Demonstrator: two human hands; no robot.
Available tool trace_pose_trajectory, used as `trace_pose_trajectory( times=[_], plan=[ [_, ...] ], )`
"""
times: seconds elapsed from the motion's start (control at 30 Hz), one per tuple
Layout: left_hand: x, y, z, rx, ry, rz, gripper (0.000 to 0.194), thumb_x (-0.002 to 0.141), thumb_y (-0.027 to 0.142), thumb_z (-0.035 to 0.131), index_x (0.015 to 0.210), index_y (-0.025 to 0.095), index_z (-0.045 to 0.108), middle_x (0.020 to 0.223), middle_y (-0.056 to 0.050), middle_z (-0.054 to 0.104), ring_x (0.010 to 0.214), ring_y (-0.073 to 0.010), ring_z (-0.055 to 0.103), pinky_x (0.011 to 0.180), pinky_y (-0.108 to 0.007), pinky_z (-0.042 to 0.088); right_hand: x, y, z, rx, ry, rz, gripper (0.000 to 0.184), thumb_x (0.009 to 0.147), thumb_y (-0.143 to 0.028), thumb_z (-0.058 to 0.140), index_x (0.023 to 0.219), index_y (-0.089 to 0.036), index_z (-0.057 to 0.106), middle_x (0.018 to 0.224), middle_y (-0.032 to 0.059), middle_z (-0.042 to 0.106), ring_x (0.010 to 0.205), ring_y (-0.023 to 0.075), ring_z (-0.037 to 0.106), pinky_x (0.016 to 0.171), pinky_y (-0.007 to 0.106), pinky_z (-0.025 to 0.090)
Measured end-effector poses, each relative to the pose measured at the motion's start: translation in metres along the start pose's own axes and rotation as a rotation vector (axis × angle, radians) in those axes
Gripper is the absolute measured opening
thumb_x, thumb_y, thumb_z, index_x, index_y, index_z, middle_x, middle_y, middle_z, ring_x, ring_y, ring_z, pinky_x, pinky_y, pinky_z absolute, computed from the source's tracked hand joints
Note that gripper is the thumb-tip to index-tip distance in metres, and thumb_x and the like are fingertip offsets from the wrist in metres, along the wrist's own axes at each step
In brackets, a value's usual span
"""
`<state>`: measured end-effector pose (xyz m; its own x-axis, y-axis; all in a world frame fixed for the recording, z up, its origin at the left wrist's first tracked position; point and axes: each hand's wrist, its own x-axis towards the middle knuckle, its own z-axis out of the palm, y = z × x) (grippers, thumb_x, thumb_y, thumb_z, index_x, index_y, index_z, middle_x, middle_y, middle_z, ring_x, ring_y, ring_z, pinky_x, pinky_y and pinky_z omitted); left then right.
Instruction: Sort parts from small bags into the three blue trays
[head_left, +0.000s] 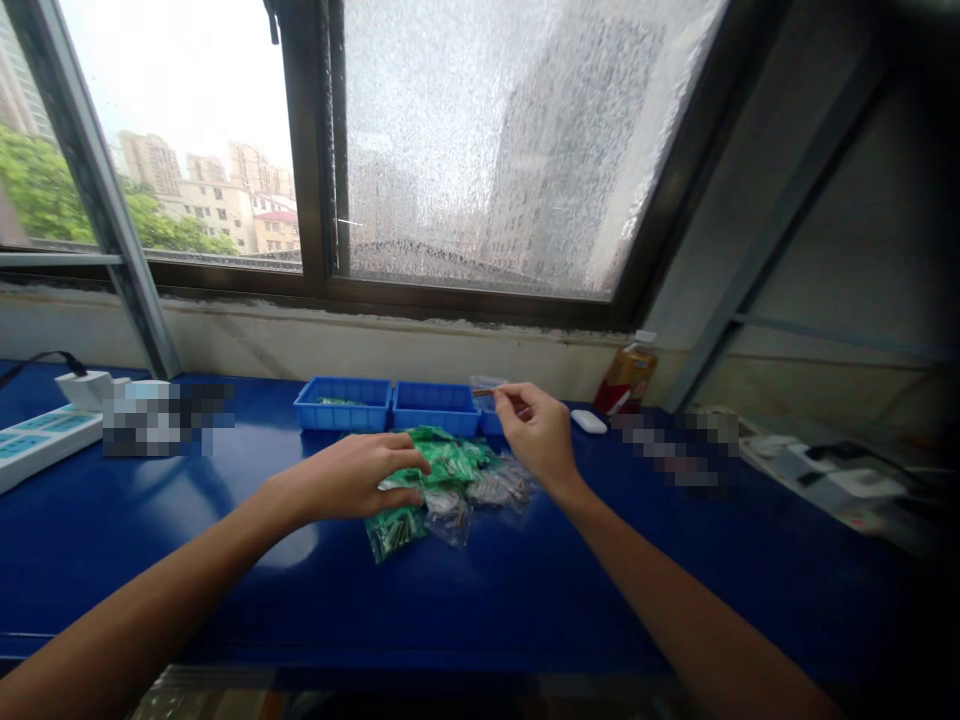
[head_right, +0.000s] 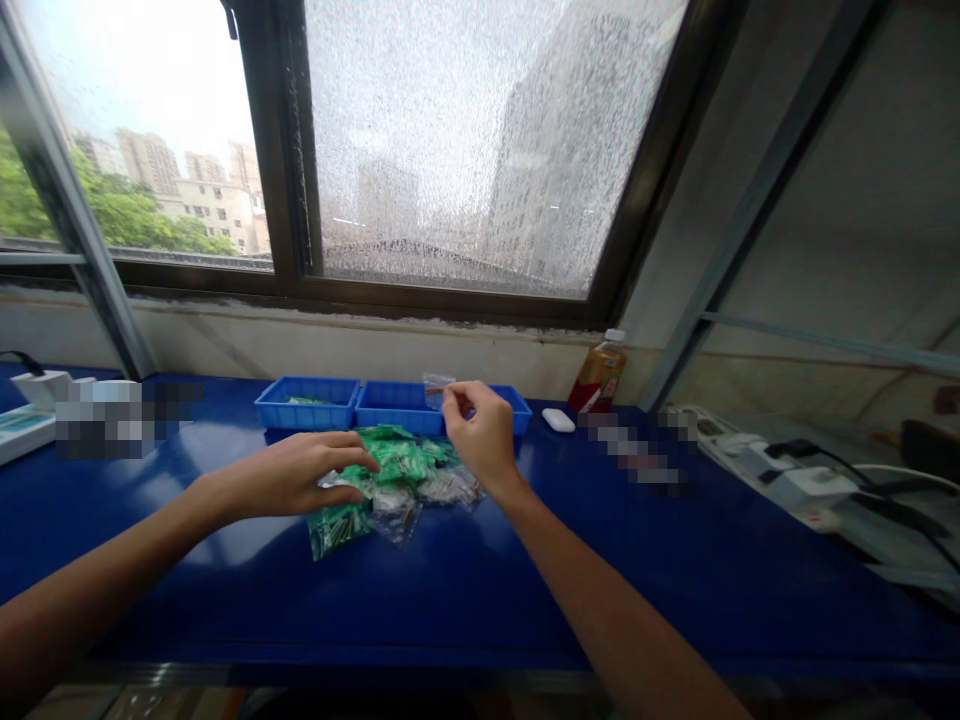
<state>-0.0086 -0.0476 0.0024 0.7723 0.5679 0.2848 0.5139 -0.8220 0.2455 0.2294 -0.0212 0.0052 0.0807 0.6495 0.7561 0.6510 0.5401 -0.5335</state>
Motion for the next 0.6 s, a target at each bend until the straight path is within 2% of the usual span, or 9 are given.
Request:
trace_pose_trajectory(
  times=[0.1,0.17,0.27,0.33,0.4,0.47,0.6],
  plan=[
    [-0.005,-0.002,-0.01,-0.058,-0.102,-0.056,0.038,0.072,0.048,0.063,0.103,0.025,0.062,0.098,-0.004,0.06,0.088,-0.0218,0.058,0.072,-0.026,0.041,0.019,0.03,-0.013,-0.184,0.134,-0.091,0.025,0.081,-0.03,0.048,0.084,-0.014,0.067,0.074,0.0062,0.063,0.06,0.0148,0.054,0.062,0.028,0.042],
    [-0.007,-0.002,-0.01,-0.061,-0.2,-0.117,0.042,0.069,0.051,0.065,0.099,0.023,0.061,0.097,-0.004,0.06,0.085,-0.0217,0.058,0.069,-0.026,0.04,0.027,0.053,-0.016,-0.329,0.134,-0.099,0.029,0.083,-0.03,0.045,0.09,-0.014,0.068,0.077,0.0073,0.063,0.064,0.0164,0.054,0.066,0.029,0.042],
    [-0.007,-0.001,-0.007,-0.051,-0.341,-0.205,0.041,0.07,0.048,0.064,0.101,0.021,0.056,0.096,-0.004,0.059,0.084,-0.0211,0.056,0.067,-0.026,0.039,0.03,0.083,-0.013,-0.532,-0.052,-0.013,0.035,0.079,-0.03,0.048,0.104,-0.012,0.065,0.083,0.0098,0.063,0.075,0.0209,0.055,0.074,0.033,0.042],
    [-0.006,-0.001,-0.005,-0.057,-0.372,-0.241,0.045,0.071,0.043,0.064,0.108,0.021,0.051,0.098,-0.005,0.059,0.086,-0.0215,0.055,0.068,-0.026,0.039,0.029,0.094,-0.009,-0.63,-0.152,0.053,0.042,0.077,-0.032,0.05,0.113,-0.012,0.06,0.091,0.0125,0.062,0.083,0.0245,0.055,0.077,0.036,0.041],
    [-0.007,-0.001,-0.005,-0.071,-0.371,-0.251,0.049,0.073,0.038,0.062,0.116,0.022,0.046,0.096,-0.004,0.059,0.085,-0.0209,0.055,0.068,-0.026,0.039,0.027,0.095,-0.004,-0.641,-0.163,0.074,0.042,0.077,-0.031,0.049,0.114,-0.013,0.059,0.096,0.0132,0.061,0.088,0.0261,0.054,0.079,0.037,0.041],
    [-0.007,-0.004,-0.007,-0.08,-0.329,-0.248,0.05,0.077,0.032,0.057,0.124,0.022,0.041,0.092,-0.004,0.059,0.08,-0.0189,0.055,0.067,-0.026,0.039,0.024,0.086,0.0,-0.571,-0.135,0.038,0.036,0.078,-0.027,0.048,0.109,-0.014,0.062,0.095,0.0119,0.061,0.089,0.0251,0.053,0.081,0.037,0.04],
    [-0.005,-0.011,-0.014,-0.088,-0.152,-0.23,0.047,0.082,0.024,0.046,0.128,0.017,0.04,0.085,-0.003,0.058,0.075,-0.0166,0.054,0.068,-0.027,0.04,0.012,0.049,0.009,-0.358,-0.176,-0.098,0.023,0.077,-0.021,0.048,0.091,-0.015,0.065,0.082,0.008,0.063,0.082,0.0212,0.054,0.08,0.033,0.04]
  ],
)
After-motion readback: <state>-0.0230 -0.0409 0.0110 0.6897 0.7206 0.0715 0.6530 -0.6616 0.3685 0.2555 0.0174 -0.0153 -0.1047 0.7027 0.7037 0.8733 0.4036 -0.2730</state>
